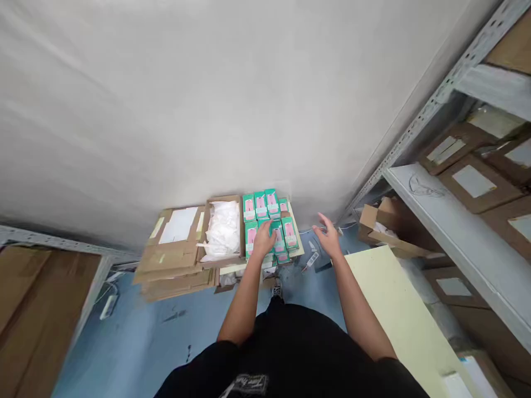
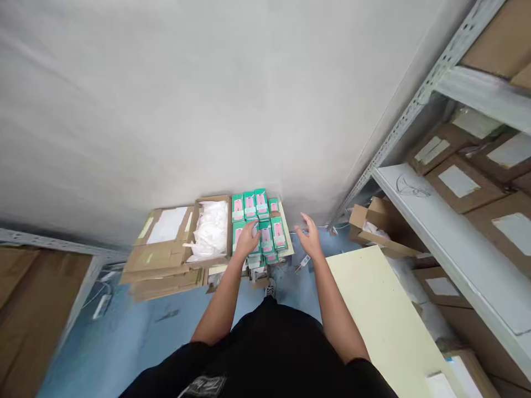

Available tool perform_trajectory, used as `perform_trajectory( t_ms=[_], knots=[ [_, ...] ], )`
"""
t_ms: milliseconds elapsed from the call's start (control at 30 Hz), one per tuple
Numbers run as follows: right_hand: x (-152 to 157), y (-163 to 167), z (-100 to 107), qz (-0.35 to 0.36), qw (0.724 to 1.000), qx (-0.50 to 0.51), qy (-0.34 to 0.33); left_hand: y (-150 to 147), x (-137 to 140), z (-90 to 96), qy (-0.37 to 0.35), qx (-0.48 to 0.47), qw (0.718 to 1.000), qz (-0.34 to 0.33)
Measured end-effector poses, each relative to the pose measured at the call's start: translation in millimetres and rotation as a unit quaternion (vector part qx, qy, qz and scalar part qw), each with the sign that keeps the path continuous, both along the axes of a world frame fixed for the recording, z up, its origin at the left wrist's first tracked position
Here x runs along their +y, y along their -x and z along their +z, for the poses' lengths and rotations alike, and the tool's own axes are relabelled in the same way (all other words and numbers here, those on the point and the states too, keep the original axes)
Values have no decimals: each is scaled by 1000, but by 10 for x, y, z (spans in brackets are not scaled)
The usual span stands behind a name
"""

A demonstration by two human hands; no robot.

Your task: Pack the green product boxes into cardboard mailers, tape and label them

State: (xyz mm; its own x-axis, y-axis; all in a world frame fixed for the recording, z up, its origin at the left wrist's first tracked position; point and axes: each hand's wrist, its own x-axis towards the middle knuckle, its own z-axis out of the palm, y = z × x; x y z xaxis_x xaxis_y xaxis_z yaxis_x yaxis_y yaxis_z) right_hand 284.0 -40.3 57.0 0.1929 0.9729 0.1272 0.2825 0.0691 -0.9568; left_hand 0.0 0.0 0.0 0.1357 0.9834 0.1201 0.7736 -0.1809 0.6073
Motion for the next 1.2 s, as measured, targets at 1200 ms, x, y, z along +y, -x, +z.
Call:
perform_trajectory(
  t_ms=[1200],
  knots=[
    [592,1748,-1258,10,913,153,379,342,62,-587,251,26,965,69]
  ],
)
